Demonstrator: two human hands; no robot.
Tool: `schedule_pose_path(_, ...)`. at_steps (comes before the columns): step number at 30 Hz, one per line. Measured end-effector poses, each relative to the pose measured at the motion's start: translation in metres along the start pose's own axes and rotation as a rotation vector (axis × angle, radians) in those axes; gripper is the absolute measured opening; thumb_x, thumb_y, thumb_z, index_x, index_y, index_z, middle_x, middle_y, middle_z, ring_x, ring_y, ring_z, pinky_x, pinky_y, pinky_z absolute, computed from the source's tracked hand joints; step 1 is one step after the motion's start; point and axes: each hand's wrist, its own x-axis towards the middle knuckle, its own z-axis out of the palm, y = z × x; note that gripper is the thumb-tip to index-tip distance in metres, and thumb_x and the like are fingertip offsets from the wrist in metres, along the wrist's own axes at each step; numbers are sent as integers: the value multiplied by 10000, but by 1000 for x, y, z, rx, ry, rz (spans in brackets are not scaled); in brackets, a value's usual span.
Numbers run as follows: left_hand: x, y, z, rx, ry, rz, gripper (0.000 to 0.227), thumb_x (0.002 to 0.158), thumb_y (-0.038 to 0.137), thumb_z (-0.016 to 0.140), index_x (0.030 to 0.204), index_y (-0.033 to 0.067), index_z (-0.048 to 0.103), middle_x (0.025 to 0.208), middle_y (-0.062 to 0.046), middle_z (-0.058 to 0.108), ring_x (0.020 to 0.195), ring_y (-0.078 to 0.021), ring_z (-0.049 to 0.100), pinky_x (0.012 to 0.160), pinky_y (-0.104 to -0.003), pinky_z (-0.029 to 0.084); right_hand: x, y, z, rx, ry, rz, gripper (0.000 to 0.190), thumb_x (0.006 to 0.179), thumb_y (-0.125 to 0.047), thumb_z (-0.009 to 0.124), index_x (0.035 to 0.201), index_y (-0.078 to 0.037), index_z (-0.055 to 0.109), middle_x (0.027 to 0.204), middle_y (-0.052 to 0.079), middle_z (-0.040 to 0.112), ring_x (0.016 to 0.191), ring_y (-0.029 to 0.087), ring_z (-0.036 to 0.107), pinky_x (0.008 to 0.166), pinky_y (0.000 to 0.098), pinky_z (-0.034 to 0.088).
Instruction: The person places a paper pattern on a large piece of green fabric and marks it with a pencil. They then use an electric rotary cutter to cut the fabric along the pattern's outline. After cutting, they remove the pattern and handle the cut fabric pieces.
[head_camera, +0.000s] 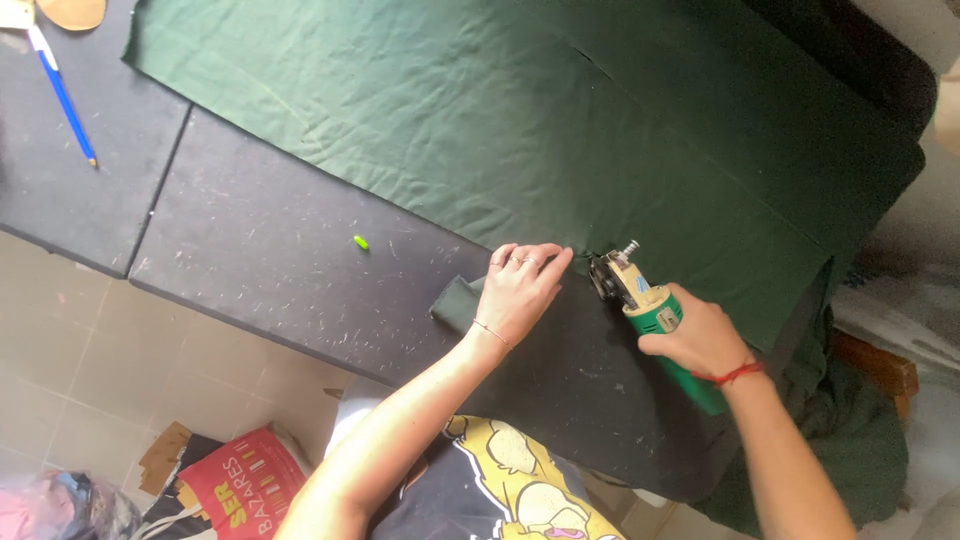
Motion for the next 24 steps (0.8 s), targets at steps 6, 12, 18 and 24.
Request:
schedule_pose_path(6, 1, -7, -3, -50, 173, 32, 102, 798, 179, 564, 886, 221, 592, 903, 31, 541, 817, -125, 533, 800, -301, 389, 21, -8, -18, -240, -22, -89, 677, 427, -428, 736, 1028, -174, 556, 906, 179, 641, 930, 359, 589, 816, 447, 465)
schedule_pose_path(12, -4, -9, -7, -138, 190, 37, 118, 816, 141, 552, 903, 202, 603, 966, 7, 539, 867, -142, 525, 827, -309, 380, 35, -22, -21, -288, -37, -137, 640, 409, -407, 736, 989, -197, 567, 864, 137, 649, 882, 331, 611, 754, 421, 487)
schedule_pose_path(18, -7, -14, -10, -153, 225, 98, 136, 843, 138, 504, 932, 189, 594, 1008, -1, 550, 897, -151, 532, 876, -324, 377, 39, -55, -27, -326, -61, -164, 672, 423, -402, 725, 1037, -192, 554, 887, 143, 648, 891, 336, 608, 771, 421, 483)
schedule_pose_path(24, -7, -17, -14, -202, 219, 88, 143, 855, 147, 476, 947, 178, 580, 1033, -6, 540, 930, -154, 534, 894, -325, 376, 45, -88, -27, -369, -78, -188, 666, 434, -422, 716, 1048, -222, 552, 883, 117, 644, 875, 315, 612, 752, 408, 488)
